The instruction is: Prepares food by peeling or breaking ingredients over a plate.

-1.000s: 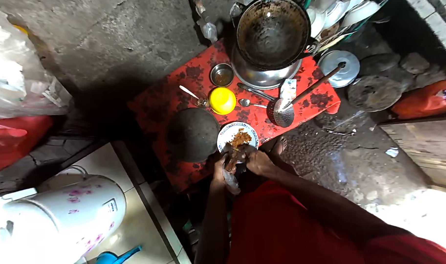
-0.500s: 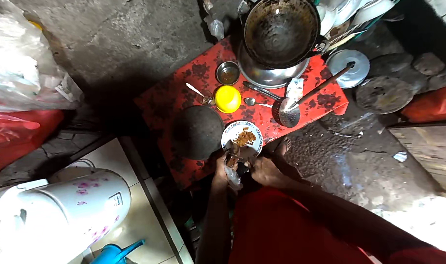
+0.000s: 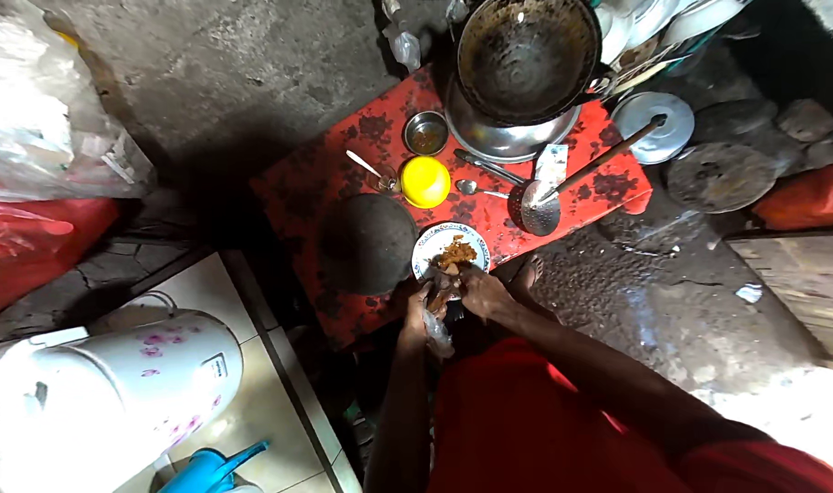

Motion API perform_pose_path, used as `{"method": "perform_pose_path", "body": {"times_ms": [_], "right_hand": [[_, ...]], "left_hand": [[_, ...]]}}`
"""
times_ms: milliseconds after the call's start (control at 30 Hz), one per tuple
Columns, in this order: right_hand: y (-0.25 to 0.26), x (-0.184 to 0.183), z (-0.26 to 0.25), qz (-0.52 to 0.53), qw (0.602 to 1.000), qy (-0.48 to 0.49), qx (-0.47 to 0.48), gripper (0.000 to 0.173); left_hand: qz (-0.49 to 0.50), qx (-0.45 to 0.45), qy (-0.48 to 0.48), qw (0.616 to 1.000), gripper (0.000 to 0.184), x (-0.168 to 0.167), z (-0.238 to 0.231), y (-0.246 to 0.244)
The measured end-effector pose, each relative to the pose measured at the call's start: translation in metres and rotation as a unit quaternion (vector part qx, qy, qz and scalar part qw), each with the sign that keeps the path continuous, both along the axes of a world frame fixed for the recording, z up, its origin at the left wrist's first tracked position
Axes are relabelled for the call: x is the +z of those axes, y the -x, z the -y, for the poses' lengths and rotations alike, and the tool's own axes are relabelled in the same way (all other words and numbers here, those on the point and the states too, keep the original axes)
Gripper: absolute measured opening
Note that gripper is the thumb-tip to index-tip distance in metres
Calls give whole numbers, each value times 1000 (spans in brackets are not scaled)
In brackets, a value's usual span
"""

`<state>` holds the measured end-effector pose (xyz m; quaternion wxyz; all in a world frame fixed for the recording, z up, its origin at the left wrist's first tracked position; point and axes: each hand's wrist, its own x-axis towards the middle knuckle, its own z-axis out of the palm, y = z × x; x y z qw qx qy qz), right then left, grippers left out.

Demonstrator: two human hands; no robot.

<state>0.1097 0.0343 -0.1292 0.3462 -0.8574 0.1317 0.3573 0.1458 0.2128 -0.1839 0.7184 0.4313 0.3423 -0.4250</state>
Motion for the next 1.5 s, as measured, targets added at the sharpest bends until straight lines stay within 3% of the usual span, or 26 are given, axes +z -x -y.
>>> {"method": "perform_pose_path", "body": {"times_ms": [167, 333, 500, 667, 833, 1067, 1200, 1367, 1500], "right_hand": [[18, 29, -4, 12, 999, -16, 37, 42], [4, -4, 5, -22, 999, 20, 21, 41], [22, 27, 3, 10, 999, -19, 48, 43], [4, -9, 9, -23, 999, 16, 26, 45], [25, 23, 5, 21, 998, -29, 47, 43], [2, 2, -2, -16, 999, 21, 42, 44], [17, 25, -1, 1, 998, -2, 57, 41], [2, 7, -12, -29, 996, 34, 82, 45], [15, 22, -18, -28, 995, 57, 72, 45]], "left_hand": [[-3, 13, -6, 1000, 44, 5, -4, -7], [-4, 4, -8, 1000, 42, 3, -1, -3], [-12, 13, -13, 1000, 43, 1, -5, -8], [-7, 11, 0, 1000, 41, 2, 0, -3], [-5, 29, 4, 1000, 44, 5, -4, -7], [-1, 8, -16, 1000, 42, -1, -7, 0], [1, 23, -31, 999, 39, -4, -7, 5], [-14, 44, -44, 998, 41, -3, -6, 0], [-8, 28, -25, 999, 39, -2, -10, -1]]}}
